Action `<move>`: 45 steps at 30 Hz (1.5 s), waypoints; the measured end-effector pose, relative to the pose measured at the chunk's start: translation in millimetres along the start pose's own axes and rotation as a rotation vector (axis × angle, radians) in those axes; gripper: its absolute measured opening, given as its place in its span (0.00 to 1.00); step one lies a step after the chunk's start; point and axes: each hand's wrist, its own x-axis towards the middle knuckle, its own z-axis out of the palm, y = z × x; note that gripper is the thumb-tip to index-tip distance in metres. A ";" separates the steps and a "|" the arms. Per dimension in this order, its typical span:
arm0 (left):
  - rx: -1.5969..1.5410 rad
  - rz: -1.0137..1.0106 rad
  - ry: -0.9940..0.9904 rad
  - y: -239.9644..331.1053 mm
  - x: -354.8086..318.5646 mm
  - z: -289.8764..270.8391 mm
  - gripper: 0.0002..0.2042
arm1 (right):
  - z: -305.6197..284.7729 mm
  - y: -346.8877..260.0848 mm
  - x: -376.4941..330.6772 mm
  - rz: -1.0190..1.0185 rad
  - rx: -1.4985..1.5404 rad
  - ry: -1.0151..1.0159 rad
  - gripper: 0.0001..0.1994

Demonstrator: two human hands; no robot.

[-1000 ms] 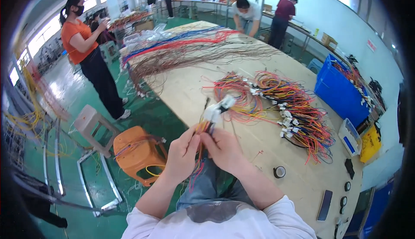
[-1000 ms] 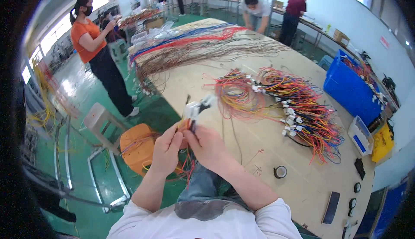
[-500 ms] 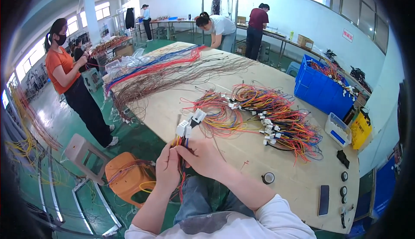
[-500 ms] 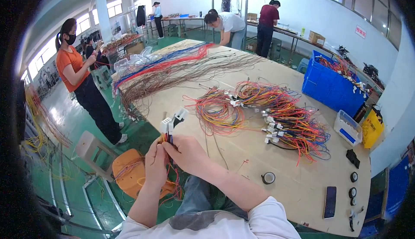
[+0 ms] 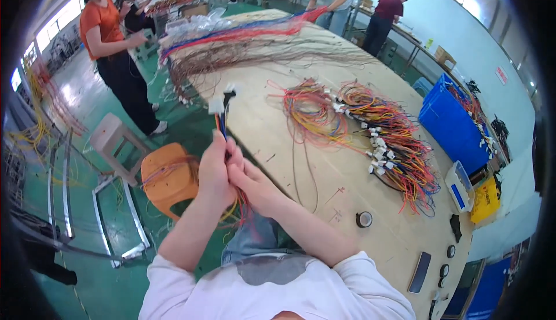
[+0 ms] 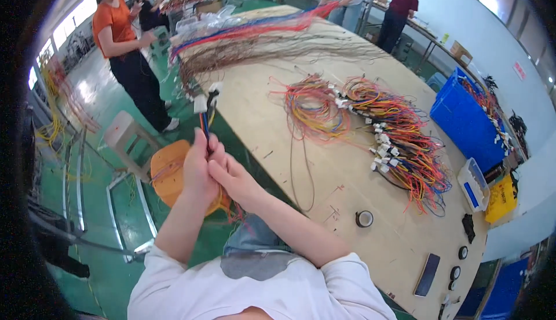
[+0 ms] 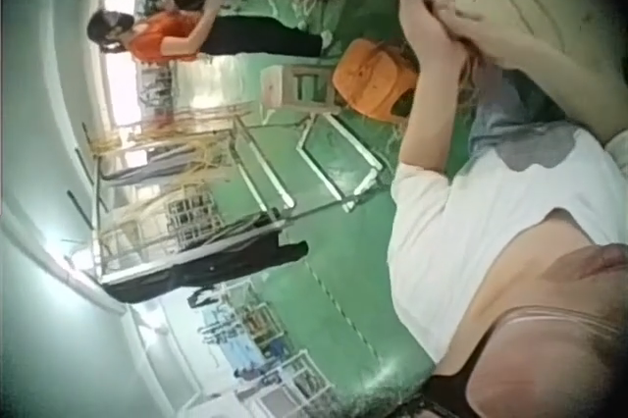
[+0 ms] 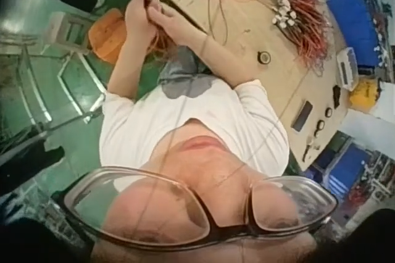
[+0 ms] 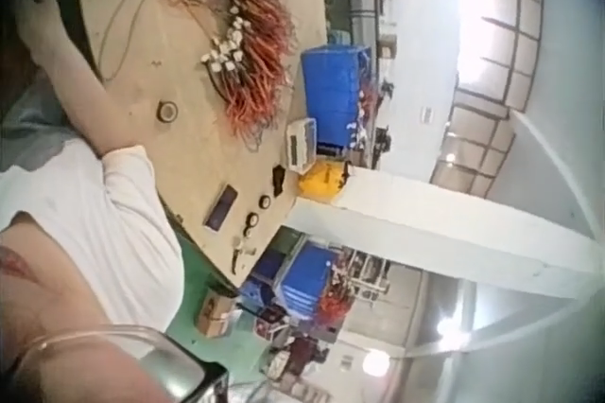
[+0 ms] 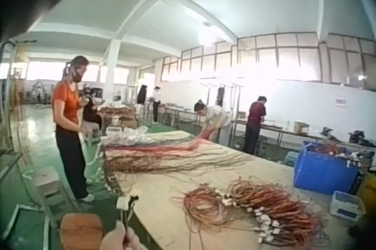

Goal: Assembling and applying electrical tape to wire bundles on a factory workbench.

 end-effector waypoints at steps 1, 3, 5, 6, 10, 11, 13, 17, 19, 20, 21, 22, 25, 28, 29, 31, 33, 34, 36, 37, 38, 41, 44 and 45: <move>0.014 0.015 -0.048 7.0 2.1 -4.1 0.16 | -2.3 4.3 1.0 0.080 -0.085 -0.078 0.12; 0.061 -0.002 -0.106 28.4 7.7 -14.6 0.17 | 1.0 1.8 -0.1 0.193 -0.084 -0.180 0.11; -0.077 0.015 -0.166 51.8 20.1 -31.2 0.16 | -10.1 8.4 -8.9 0.494 -0.149 -0.310 0.07; -0.130 0.037 -0.175 65.6 30.8 -37.3 0.16 | -16.5 13.5 -16.1 0.575 -0.193 -0.338 0.05; -0.237 0.223 -0.038 117.9 45.9 -64.6 0.17 | -34.4 -4.0 -34.2 0.470 -0.258 -0.381 0.07; -0.253 0.290 -0.009 131.0 50.7 -78.9 0.17 | -36.2 -6.5 -35.7 0.516 -0.257 -0.325 0.08; -0.221 0.297 0.077 133.3 62.1 -113.3 0.17 | -34.5 -24.9 -31.1 0.519 -0.286 -0.328 0.12; -0.176 0.018 0.428 42.5 50.0 -156.4 0.10 | -31.1 -107.9 -10.8 0.603 -0.344 -0.475 0.16; -0.164 -0.259 0.357 -7.2 14.2 -184.8 0.11 | -26.1 -132.1 -4.1 0.544 -0.550 -0.478 0.18; -0.349 -0.565 0.154 -14.2 -9.0 -179.2 0.14 | -29.6 -140.8 -2.9 0.531 -0.568 -0.517 0.18; -0.500 -0.707 0.216 -14.4 -31.6 -157.1 0.18 | -31.4 -144.1 1.0 0.580 -0.519 -0.536 0.17; -0.205 -0.795 -0.044 -5.8 -46.5 -162.4 0.20 | -29.8 -150.8 1.4 0.628 -0.476 -0.553 0.17; 0.937 -0.439 -0.480 60.6 -40.4 -143.5 0.26 | -29.8 -159.4 0.3 0.636 -0.427 -0.538 0.17; 1.101 0.834 -0.575 45.2 -24.4 -45.2 0.33 | -26.6 -164.3 -10.7 0.601 -0.465 -0.566 0.17; 0.905 0.671 -0.625 25.1 -19.7 -41.6 0.29 | -23.5 -165.3 -10.3 0.561 -0.449 -0.600 0.17; 0.773 -0.322 -0.983 35.6 -4.4 -50.6 0.20 | -23.2 -170.2 -14.2 0.446 -0.441 -0.564 0.17; 0.726 -0.382 -0.871 45.4 -7.7 -67.7 0.14 | -36.5 -179.8 -18.7 0.352 -0.374 -0.530 0.17; 0.615 -0.385 -0.811 55.3 -7.8 -71.3 0.14 | -45.6 -180.2 -21.0 0.376 -0.308 -0.460 0.17; 0.482 -0.378 -0.678 94.6 0.9 -68.4 0.21 | -56.5 -169.1 -15.6 0.423 -0.167 -0.352 0.16; 0.579 -0.248 -0.608 109.4 -13.4 -43.3 0.21 | -59.6 -163.9 -9.7 0.383 -0.134 -0.343 0.15; 0.680 -0.204 -0.724 122.6 -16.1 -28.4 0.20 | -63.4 -162.3 -4.7 0.345 -0.103 -0.330 0.14; 0.819 0.425 0.034 125.1 -17.5 -7.7 0.16 | -75.8 -158.6 16.1 0.288 -0.038 -0.466 0.17; 0.805 -0.065 -0.602 195.9 -21.1 34.5 0.13 | -54.9 -126.4 34.4 0.224 0.067 -0.390 0.31; 0.815 -0.027 -0.585 207.2 -37.5 53.7 0.12 | -49.2 -117.7 42.5 0.206 0.104 -0.552 0.36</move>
